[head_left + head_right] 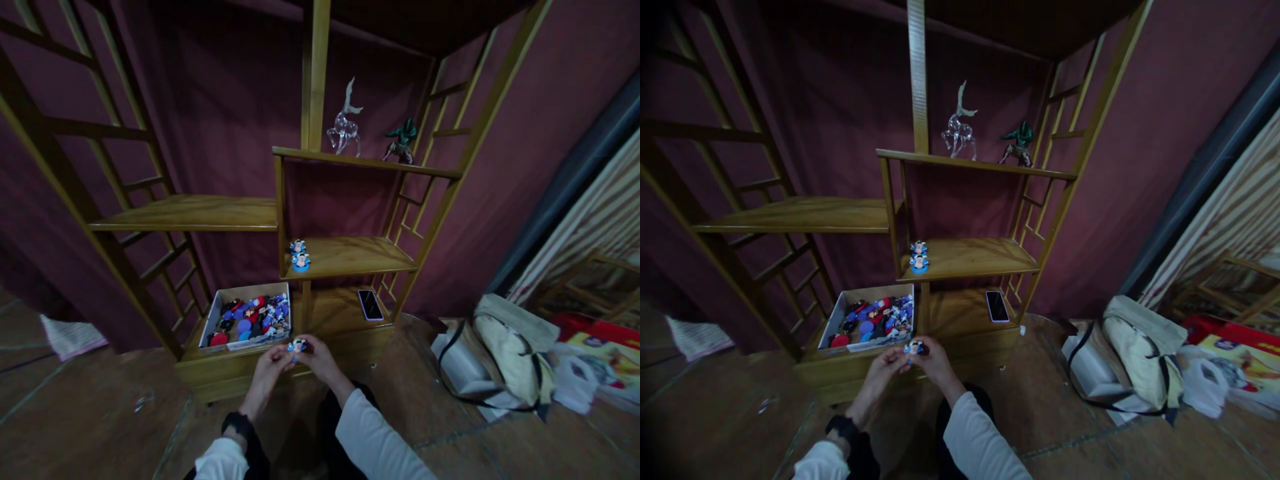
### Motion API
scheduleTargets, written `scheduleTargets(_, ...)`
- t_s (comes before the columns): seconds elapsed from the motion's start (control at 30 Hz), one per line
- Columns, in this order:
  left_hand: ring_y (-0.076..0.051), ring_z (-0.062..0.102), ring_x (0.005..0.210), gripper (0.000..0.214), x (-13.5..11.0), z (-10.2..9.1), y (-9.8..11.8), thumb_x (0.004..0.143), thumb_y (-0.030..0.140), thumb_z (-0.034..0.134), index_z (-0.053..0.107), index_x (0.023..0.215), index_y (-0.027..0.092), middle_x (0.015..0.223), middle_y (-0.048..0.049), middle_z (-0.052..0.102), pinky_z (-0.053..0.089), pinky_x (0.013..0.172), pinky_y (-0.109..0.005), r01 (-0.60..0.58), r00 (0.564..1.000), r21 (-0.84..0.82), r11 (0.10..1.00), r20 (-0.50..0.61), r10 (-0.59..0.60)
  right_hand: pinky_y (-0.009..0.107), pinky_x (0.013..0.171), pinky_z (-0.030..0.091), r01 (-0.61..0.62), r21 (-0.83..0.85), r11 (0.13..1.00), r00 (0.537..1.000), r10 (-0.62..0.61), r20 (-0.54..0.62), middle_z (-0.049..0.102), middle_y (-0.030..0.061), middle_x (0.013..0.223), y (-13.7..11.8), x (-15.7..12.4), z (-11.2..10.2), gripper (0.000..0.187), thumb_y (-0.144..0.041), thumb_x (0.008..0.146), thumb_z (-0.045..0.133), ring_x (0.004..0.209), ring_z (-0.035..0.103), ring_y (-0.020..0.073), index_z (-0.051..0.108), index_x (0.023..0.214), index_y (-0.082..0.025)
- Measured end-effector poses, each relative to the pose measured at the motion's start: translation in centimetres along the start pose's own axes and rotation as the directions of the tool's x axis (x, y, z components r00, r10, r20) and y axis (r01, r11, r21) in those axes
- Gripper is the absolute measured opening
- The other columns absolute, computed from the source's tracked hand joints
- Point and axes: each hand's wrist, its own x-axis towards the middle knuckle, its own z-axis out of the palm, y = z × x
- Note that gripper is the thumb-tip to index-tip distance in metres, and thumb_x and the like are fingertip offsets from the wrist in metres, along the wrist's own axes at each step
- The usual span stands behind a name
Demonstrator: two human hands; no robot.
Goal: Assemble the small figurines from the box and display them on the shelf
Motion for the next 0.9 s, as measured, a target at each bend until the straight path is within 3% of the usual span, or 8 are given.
scheduleTargets(0.1,-0.016,0.064,0.069,0.041,-0.5,1.0,0.3,0.049,0.033,0.081,0.063,0.081,0.015,0.073,-0.0034,0.067,0.051,0.067,-0.028,0.006,0.999,-0.002,1.000,0.040,-0.006,0.032,0.078,0.046,0.011,-0.064,0.998,1.000,-0.010,0.025,0.065,0.0005,0.087,-0.2,-0.1,-1.0,0.033,-0.037,0.060,0.074,0.083,0.059,0.0192,0.064,0.088,-0.024)
scheduleTargets(0.27,-0.021,0.066,0.083,0.057,-1.5,1.9,1.1,0.058,0.032,0.077,0.057,0.110,0.019,0.086,-0.0056,0.068,0.051,0.080,-0.035,0.068,0.989,-0.103,0.992,0.139,-0.053,0.032,0.075,0.046,0.005,0.024,1.000,1.000,-0.005,0.008,0.065,-0.0002,0.081,-2.1,-0.1,-4.4,0.033,-0.038,0.059,0.075,0.078,0.060,0.0179,0.064,0.085,-0.023)
scheduleTargets(0.33,-0.022,0.066,0.088,0.062,-1.7,1.7,1.5,0.060,0.034,0.076,0.055,0.116,0.020,0.091,-0.0074,0.069,0.050,0.083,-0.036,0.088,0.988,-0.104,0.991,0.139,-0.074,0.031,0.074,0.046,0.032,0.007,0.999,0.999,-0.032,-0.027,0.065,-0.0002,0.081,-4.4,0.3,-7.1,0.033,-0.037,0.058,0.076,0.076,0.060,0.0170,0.064,0.085,-0.022)
scheduleTargets(0.43,-0.025,0.065,0.090,0.060,-1.7,1.2,1.9,0.058,0.037,0.076,0.059,0.111,0.018,0.095,-0.0097,0.069,0.051,0.083,-0.036,0.096,0.992,-0.071,0.993,0.088,-0.090,0.030,0.074,0.047,0.118,-0.010,0.993,0.987,-0.118,-0.109,0.066,-0.0005,0.082,-9.7,1.6,-12.9,0.033,-0.033,0.058,0.076,0.075,0.060,0.0152,0.064,0.086,-0.022)
scheduleTargets(0.53,-0.025,0.064,0.094,0.056,-1.6,0.7,2.3,0.057,0.037,0.077,0.062,0.107,0.017,0.098,-0.0105,0.068,0.051,0.084,-0.035,0.095,0.994,-0.058,0.994,0.062,-0.092,0.028,0.074,0.046,0.212,-0.080,0.974,0.942,-0.225,-0.247,0.066,0.0000,0.084,-15.5,4.1,-19.5,0.033,-0.029,0.057,0.077,0.076,0.060,0.0139,0.062,0.086,-0.021)
scheduleTargets(0.63,-0.026,0.063,0.096,0.054,-1.6,0.6,2.6,0.059,0.037,0.076,0.061,0.107,0.017,0.099,-0.0106,0.068,0.051,0.083,-0.036,0.104,0.993,-0.052,0.993,0.056,-0.101,0.026,0.071,0.046,0.232,-0.207,0.950,0.899,-0.291,-0.327,0.064,-0.0013,0.076,-19.6,7.1,-25.4,0.032,-0.024,0.052,0.077,0.069,0.057,0.0117,0.061,0.080,-0.019)
scheduleTargets(0.77,-0.027,0.062,0.098,0.053,-1.5,0.6,2.7,0.057,0.037,0.076,0.063,0.104,0.017,0.098,-0.0098,0.069,0.051,0.083,-0.036,0.114,0.993,-0.052,0.992,0.047,-0.112,0.027,0.070,0.045,0.150,-0.334,0.931,0.871,-0.284,-0.401,0.063,-0.0021,0.068,-21.1,10.5,-30.2,0.031,-0.020,0.048,0.076,0.063,0.054,0.0104,0.059,0.074,-0.017)
scheduleTargets(0.9,-0.028,0.063,0.097,0.053,-1.2,0.5,2.7,0.051,0.037,0.079,0.066,0.099,0.018,0.095,-0.0087,0.070,0.051,0.084,-0.037,0.140,0.990,-0.046,0.989,0.041,-0.138,0.029,0.072,0.044,0.033,-0.386,0.922,0.878,-0.211,-0.429,0.060,-0.0039,0.061,-19.6,12.2,-31.8,0.026,-0.012,0.049,0.073,0.060,0.053,0.0100,0.059,0.071,-0.016)
